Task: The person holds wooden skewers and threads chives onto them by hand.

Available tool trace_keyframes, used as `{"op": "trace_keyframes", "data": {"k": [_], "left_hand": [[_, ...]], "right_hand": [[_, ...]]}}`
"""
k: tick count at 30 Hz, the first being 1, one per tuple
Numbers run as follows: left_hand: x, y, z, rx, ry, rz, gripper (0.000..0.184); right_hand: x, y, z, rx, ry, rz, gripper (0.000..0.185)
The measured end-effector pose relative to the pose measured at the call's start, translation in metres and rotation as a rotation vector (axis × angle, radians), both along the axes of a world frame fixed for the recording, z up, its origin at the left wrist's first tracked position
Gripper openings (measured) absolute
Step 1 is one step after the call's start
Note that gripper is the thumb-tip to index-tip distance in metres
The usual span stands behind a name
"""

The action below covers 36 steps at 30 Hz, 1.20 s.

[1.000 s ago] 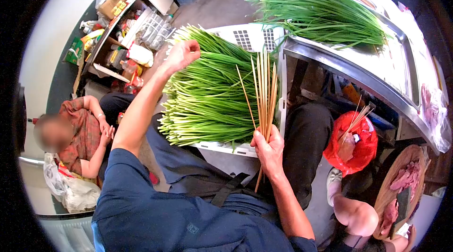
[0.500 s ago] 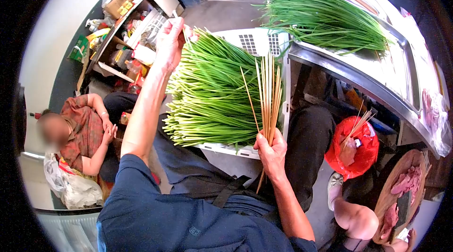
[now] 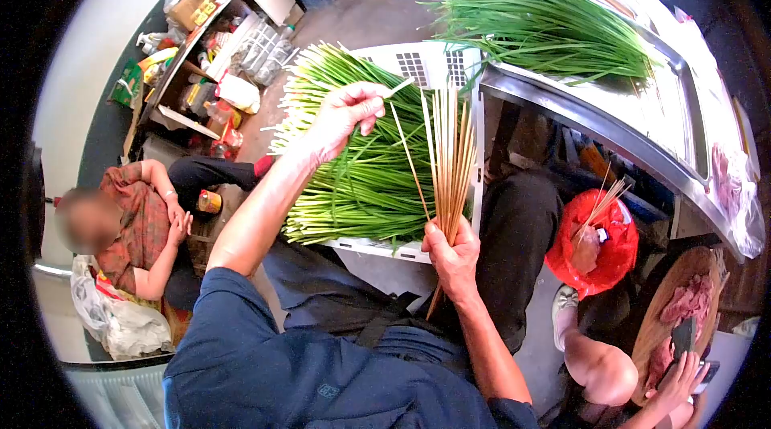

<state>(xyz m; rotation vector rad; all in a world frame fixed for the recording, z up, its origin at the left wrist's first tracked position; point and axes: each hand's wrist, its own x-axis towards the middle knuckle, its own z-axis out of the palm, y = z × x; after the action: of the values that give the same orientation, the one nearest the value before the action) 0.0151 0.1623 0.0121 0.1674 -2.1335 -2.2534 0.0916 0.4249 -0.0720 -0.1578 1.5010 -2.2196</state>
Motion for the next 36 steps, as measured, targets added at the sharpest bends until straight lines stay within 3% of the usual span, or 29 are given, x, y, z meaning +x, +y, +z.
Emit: {"op": "trace_keyframes", "data": {"k": [5, 14, 21, 36], "left_hand": [[0.006, 0.008, -0.02, 0.099, -0.028, 0.051, 0.018], [0.011, 0.018, -0.012, 0.298, -0.037, 0.15, 0.016], [0.012, 0.018, -0.019, 0.293, 0.115, 0.173, 0.012], [0.017, 0.021, -0.022, 0.231, 0.18, 0.194, 0.011]], "right_hand": [[0.0, -0.003, 0.0, 0.032, -0.008, 0.016, 0.013], [-0.002, -0.004, 0.004, 0.092, -0.015, 0.042, 0.009], [-0.002, -0.004, 0.002, 0.105, -0.005, 0.05, 0.01], [-0.002, -0.003, 0.001, 0.124, 0.004, 0.064, 0.009]]}}
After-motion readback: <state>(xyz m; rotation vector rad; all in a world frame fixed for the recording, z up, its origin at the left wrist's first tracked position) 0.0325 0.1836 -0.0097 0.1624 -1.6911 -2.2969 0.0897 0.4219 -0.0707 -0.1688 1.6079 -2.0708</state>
